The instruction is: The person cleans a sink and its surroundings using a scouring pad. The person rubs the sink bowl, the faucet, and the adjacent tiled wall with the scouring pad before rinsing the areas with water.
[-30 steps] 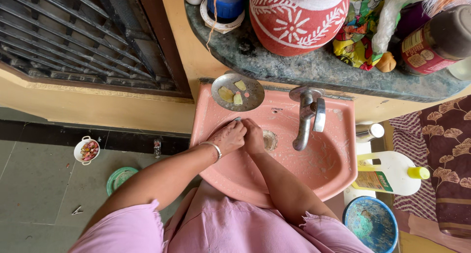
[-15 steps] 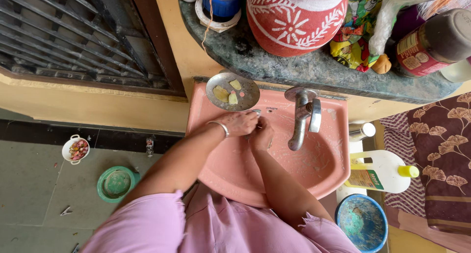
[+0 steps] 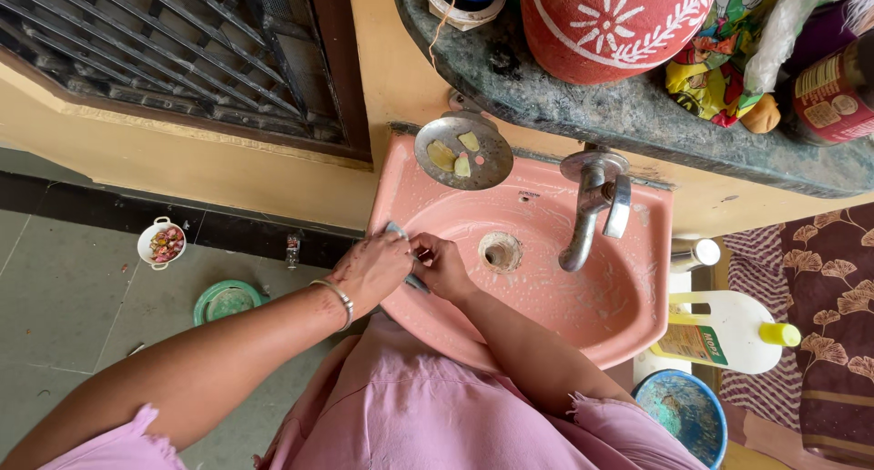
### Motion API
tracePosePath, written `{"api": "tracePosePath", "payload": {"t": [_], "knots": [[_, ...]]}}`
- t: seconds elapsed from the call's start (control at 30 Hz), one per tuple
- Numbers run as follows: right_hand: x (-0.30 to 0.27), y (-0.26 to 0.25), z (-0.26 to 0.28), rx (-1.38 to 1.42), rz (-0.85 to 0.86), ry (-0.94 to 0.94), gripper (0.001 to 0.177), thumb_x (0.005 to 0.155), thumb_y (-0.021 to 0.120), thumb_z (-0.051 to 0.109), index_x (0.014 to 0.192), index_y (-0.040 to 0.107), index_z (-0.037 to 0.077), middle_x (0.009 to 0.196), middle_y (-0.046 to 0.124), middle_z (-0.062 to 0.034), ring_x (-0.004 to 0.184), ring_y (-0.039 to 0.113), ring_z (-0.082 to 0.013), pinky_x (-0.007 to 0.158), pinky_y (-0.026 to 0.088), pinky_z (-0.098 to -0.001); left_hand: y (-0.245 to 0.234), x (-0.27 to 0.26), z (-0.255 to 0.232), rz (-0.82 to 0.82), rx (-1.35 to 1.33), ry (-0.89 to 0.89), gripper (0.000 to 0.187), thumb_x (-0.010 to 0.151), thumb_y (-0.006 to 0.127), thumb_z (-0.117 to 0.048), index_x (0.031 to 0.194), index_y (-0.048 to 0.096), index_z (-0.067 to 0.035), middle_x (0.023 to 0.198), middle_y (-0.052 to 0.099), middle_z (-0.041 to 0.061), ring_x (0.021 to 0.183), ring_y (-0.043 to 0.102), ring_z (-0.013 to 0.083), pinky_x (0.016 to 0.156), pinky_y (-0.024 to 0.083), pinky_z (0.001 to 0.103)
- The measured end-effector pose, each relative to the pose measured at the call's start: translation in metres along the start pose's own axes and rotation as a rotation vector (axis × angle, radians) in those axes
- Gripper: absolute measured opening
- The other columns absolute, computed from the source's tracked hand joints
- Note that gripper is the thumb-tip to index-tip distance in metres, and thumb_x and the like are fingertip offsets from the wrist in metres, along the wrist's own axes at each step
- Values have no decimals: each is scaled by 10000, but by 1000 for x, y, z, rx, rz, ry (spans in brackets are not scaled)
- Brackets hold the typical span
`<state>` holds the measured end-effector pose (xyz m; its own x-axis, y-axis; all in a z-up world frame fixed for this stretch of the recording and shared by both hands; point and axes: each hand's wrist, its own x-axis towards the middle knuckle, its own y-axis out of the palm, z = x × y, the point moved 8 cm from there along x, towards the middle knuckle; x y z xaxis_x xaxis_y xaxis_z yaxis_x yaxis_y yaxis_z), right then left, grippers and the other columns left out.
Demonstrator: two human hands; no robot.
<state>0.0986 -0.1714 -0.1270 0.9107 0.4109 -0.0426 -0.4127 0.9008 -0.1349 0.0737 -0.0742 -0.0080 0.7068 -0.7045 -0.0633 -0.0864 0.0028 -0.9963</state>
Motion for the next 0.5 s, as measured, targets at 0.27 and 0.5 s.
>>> {"api": "tracePosePath", "payload": {"t": [0.27,0.5], "knots": [[-1,-79,14,-434,-634,-131,268,747,727,-14,1012,688,-1,943,725,-148,802,743,-260,712,593,-340,29,93,-16,-410,154,113,180,818,608,-106,873,763,-31,1002,729,103,1154,643,267,1046,492,353],[5,-73,17,-354,-521,-175,281,747,663,-29,1022,709,5,959,751,-130,821,765,-245,749,623,-340,19,78,0,-277,-24,99,157,841,630,-60,923,757,-18,1125,705,136,1157,642,264,1019,494,374]]}}
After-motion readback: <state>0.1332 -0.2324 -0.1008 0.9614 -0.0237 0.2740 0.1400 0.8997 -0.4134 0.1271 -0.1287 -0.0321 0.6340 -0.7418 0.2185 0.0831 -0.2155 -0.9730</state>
